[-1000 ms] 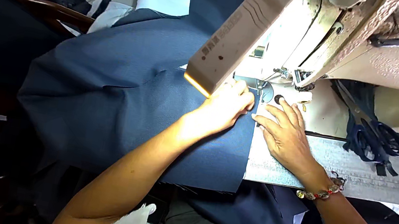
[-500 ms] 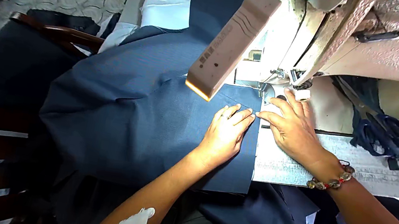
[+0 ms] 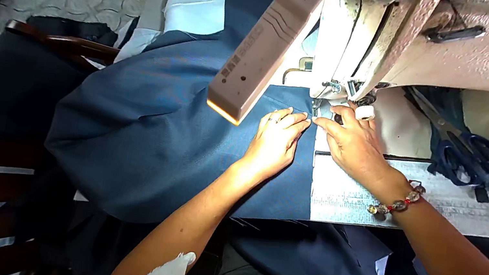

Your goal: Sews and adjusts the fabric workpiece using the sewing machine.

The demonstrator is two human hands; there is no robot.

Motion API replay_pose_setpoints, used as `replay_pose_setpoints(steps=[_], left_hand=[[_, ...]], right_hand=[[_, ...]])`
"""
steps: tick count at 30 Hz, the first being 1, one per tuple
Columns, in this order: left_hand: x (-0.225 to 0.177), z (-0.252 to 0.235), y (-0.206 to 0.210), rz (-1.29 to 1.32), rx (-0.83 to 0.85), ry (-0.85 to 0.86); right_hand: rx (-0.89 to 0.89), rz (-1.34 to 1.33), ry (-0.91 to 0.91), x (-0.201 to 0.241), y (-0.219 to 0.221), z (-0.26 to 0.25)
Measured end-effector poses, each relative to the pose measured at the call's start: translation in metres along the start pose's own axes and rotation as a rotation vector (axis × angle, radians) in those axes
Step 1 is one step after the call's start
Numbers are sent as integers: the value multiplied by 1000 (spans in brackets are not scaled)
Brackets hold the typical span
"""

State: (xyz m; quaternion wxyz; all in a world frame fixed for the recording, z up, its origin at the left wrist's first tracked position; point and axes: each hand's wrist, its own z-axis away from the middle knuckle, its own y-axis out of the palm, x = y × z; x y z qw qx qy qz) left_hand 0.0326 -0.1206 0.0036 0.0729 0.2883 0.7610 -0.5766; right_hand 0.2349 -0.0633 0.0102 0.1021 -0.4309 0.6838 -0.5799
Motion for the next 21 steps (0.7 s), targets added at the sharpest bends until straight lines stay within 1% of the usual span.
replay_pose_setpoints(steps=[3,7,10,13,15,17,21], left_hand=[[4,-8,1,9,-5,-5],[16,-18,6,-2,-23,24],[20,-24,5,0,4,23],[19,-24,1,-37,75,28],[10,-20,-4,-136,155,-10],[-8,-11,-8,-199,192,-84],[-28,9,-10,-165,104,-136]], right_hand=[[31,16,45,7,-6,7],[-1,13,71,18,-2,29],[-47,-24,76,29,4,47],[-90,-61,82,37,11,58],[-103,-68,85,40,15,61],[-111,-62,83,40,16,63],[-126,-75,76,40,16,64]])
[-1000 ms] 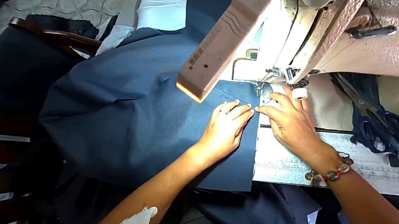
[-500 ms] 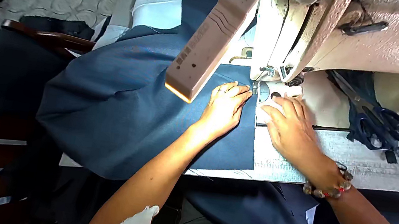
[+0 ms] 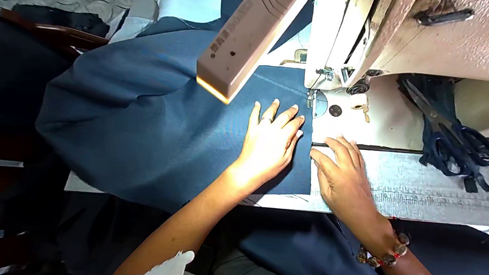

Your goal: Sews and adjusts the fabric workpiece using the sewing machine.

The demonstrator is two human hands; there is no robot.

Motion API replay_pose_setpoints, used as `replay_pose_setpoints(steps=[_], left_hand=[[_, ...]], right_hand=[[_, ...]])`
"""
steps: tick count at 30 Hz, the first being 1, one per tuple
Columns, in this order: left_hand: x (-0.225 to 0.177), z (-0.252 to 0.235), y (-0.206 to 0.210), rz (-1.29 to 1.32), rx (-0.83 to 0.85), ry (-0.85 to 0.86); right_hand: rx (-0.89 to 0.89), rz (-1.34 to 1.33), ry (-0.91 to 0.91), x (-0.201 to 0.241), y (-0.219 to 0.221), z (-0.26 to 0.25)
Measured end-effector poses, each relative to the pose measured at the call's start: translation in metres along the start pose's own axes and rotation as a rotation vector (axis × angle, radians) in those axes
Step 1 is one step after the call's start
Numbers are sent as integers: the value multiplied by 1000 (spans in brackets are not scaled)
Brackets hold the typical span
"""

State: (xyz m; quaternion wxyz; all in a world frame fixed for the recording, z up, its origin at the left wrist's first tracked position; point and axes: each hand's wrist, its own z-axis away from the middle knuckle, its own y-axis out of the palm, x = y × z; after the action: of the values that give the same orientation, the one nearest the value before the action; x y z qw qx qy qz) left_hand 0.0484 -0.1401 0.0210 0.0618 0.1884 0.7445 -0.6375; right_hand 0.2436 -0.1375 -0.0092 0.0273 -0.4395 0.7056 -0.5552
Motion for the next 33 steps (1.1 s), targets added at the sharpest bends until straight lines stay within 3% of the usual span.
replay_pose_setpoints(steps=[5,12,33], left_hand=[[-1,10,3,58,-40,-8],[-2,7,5,29,-72,-29],[24,-9,-3,75,59,-160]], right_hand=[[-81,-18,-77,0,0,6],[9,57,-109,7,-3,13],[65,124,-85,-8,-10,-38]])
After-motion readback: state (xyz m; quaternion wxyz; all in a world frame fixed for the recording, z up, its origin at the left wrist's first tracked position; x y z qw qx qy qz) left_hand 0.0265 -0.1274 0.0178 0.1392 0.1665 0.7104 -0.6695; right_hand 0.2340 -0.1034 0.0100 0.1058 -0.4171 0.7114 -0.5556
